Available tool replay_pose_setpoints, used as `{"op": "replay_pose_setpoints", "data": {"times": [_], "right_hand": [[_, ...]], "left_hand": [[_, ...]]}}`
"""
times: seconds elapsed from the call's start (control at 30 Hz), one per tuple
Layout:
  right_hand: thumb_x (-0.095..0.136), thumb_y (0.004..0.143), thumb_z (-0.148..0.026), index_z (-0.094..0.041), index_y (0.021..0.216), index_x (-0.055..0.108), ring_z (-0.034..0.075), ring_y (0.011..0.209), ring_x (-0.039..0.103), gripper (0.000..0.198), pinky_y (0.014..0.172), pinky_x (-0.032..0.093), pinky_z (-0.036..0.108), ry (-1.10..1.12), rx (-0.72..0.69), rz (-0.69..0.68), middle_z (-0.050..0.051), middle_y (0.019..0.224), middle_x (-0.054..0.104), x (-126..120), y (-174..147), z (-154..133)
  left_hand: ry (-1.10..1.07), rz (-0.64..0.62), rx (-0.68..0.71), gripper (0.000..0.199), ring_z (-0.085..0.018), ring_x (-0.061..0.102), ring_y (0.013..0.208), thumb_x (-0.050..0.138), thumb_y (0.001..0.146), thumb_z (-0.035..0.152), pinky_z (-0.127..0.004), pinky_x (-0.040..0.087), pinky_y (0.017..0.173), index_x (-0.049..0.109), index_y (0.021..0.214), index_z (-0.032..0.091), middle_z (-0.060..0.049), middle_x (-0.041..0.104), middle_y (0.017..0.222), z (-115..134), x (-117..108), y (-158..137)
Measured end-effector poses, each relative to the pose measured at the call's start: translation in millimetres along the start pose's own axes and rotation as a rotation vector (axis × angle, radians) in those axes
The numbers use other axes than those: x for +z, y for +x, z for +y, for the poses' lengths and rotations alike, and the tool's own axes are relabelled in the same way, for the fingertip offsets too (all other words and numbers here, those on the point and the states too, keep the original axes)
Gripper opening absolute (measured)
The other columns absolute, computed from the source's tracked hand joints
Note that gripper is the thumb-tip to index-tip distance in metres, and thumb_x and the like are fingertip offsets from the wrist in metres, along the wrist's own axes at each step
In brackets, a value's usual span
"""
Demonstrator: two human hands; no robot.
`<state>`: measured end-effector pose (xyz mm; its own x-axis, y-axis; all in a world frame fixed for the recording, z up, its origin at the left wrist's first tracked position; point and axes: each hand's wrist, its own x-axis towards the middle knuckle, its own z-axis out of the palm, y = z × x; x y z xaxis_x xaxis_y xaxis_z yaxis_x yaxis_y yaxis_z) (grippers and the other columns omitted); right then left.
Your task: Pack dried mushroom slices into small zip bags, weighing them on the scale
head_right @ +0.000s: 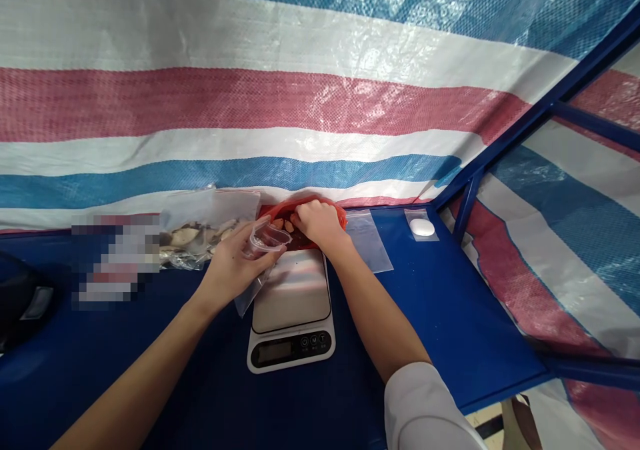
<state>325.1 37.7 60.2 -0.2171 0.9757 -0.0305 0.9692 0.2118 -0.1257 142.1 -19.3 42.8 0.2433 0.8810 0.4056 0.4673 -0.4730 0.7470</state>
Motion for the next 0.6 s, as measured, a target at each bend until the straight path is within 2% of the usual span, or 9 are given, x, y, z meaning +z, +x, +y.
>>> {"op": "replay_pose_setpoints", "data": {"times": [0.17, 0.4, 0.6], "right_hand": [[0.046, 0.101, -0.041, -0.025, 0.095, 0.08, 0.025, 0.097, 0.07, 0.038, 0.07, 0.046, 0.031, -0.016, -0.004, -0.045, 0.009, 0.104, 0.077, 5, 5, -4], [0.049, 0.099, -0.036, -0.024, 0.092, 0.079, 0.025, 0.092, 0.07, 0.032, 0.066, 0.045, 0.031, 0.003, 0.001, -0.019, 0.009, 0.102, 0.078, 14, 8, -3], [0.048, 0.1, -0.04, -0.026, 0.095, 0.079, 0.024, 0.091, 0.069, 0.035, 0.065, 0.043, 0.031, 0.028, -0.009, 0.024, 0.008, 0.102, 0.078, 17, 4, 2]], "left_hand": [[-0.016, -0.004, -0.014, 0.051, -0.027, 0.071, 0.104, 0.075, 0.081, 0.04, -0.043, 0.056, 0.096, 0.066, 0.127, 0.018, -0.009, 0.073, 0.117, -1, -1, 1], [-0.008, -0.005, -0.023, 0.049, -0.027, 0.071, 0.102, 0.075, 0.08, 0.04, -0.043, 0.057, 0.094, 0.067, 0.125, 0.021, -0.008, 0.073, 0.115, 1, 0, 0], [-0.011, -0.002, -0.016, 0.05, -0.027, 0.071, 0.105, 0.075, 0.081, 0.041, -0.044, 0.056, 0.096, 0.067, 0.126, 0.02, -0.008, 0.073, 0.118, -1, 1, -1]]}}
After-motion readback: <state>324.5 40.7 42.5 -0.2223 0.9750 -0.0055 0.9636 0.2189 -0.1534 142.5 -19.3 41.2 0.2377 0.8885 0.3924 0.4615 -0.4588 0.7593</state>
